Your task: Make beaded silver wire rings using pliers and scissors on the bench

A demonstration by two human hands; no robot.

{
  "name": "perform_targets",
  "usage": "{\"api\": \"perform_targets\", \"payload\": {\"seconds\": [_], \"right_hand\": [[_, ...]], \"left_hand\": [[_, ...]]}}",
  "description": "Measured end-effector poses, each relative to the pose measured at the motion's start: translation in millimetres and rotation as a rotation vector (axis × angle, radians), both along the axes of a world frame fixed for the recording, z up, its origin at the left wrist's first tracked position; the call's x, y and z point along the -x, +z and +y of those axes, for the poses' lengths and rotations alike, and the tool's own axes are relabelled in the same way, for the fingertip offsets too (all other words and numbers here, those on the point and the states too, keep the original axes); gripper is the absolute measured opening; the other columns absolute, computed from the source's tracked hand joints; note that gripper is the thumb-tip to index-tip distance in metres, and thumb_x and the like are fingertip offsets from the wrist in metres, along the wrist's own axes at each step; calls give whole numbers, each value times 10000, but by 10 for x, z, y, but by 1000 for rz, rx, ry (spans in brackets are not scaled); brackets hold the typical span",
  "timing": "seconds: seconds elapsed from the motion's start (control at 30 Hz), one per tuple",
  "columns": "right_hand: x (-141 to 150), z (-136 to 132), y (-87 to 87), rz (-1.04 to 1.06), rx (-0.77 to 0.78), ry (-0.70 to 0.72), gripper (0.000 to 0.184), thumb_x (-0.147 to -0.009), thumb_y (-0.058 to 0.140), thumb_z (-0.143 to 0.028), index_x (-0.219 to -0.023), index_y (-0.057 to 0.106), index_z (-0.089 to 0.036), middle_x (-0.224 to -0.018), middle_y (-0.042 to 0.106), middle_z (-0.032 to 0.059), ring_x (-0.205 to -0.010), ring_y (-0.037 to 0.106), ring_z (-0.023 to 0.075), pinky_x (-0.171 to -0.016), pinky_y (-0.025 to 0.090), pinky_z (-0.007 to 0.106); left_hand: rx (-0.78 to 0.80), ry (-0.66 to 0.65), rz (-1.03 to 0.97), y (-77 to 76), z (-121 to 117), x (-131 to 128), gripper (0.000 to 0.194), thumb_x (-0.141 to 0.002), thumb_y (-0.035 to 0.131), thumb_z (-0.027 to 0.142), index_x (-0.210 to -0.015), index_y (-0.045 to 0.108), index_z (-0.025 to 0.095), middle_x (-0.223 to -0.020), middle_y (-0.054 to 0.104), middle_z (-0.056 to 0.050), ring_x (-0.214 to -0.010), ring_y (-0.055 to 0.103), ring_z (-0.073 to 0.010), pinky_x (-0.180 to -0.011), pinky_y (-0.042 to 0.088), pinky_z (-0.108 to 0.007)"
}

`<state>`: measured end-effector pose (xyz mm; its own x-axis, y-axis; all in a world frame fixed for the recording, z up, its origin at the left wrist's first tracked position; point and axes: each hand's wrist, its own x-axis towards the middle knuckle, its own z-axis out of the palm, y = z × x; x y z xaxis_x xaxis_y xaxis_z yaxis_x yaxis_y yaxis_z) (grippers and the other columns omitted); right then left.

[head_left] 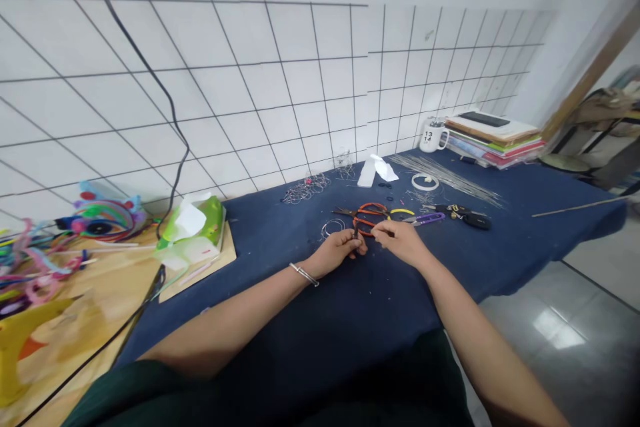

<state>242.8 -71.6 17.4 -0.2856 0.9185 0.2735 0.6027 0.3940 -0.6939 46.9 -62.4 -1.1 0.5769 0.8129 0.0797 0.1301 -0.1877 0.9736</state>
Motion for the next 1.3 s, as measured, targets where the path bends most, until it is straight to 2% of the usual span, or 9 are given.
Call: {"api": "perform_targets", "payload": {"seconds": [0.07, 0.2, 0.3, 0.47, 0.77, 0.93, 1.07, 1.17, 1.3], "right_hand": [[51, -50, 49, 21, -21, 60, 180, -798, 458, -283, -785, 615, -196, -687, 594, -13, -616, 511, 104, -572, 348, 206], [170, -142, 110, 39, -42, 133, 204, -769, 540, -324, -623, 549, -181, -596, 544, -29, -586, 484, 94, -551, 343, 196], [240, -162, 82, 114, -17, 93, 193, -743, 578, -313, -620, 513, -180, -603, 540, -35, -551, 477, 86, -535, 355, 196], [313, -133, 4, 244, 57, 1, 104, -751, 559, -283, -785, 550, -185, -575, 517, -46, -499, 483, 88, -533, 386, 213], [318, -135, 172, 243, -99, -61, 101, -741, 573, -273, -710, 589, -178, -640, 523, -11, -579, 468, 102, -555, 381, 215], [290, -81, 280, 247, -80, -36, 164, -786, 514, -312, -722, 584, -178, -643, 560, -2, -609, 510, 115, -610, 409, 231], [247, 46, 265, 246, -51, -70, 224, -828, 436, -352, -809, 584, -185, -661, 570, 2, -599, 528, 124, -584, 426, 237], [168, 145, 242, 203, -165, -170, 231, -838, 421, -331, -971, 554, -197, -755, 582, 18, -653, 541, 136, -616, 446, 256], [26, 237, 237, -79, -399, -166, 191, -833, 446, -272, -960, 579, -221, -894, 587, 55, -809, 545, 169, -738, 448, 301]], "left_hand": [[-21, 1, 10, 1, -1, -23, 252, -840, 423, 344, -854, 547, 125, -793, 611, -52, -703, 556, -110, -618, 429, -222], [-65, -35, 45, -9, 14, -58, 277, -825, 441, 365, -782, 569, 123, -739, 595, -37, -647, 526, -101, -585, 416, -211], [-70, -72, 49, -4, 34, -53, 296, -827, 433, 364, -741, 583, 124, -716, 586, -32, -625, 510, -95, -585, 413, -207], [-45, -144, 49, -2, 59, -28, 323, -830, 426, 365, -736, 615, 120, -723, 605, -49, -615, 513, -98, -577, 405, -204], [-78, -183, -54, 110, 32, -2, 327, -826, 444, 374, -718, 616, 117, -656, 591, -33, -579, 496, -90, -583, 381, -211], [-4, -183, -98, 197, 20, 3, 302, -808, 473, 386, -782, 598, 112, -691, 593, -42, -568, 502, -88, -578, 383, -218], [146, -171, -80, 242, 77, 18, 289, -793, 489, 378, -916, 567, 129, -703, 606, -39, -516, 497, -75, -472, 321, -181], [237, -135, -54, 273, 194, 10, 295, -769, 506, 383, -929, 558, 141, -708, 614, -35, -498, 496, -69, -434, 287, -162], [247, -86, -3, 332, 391, -91, 299, -737, 526, 408, -842, 563, 130, -695, 616, -38, -495, 502, -73, -419, 294, -158]]}}
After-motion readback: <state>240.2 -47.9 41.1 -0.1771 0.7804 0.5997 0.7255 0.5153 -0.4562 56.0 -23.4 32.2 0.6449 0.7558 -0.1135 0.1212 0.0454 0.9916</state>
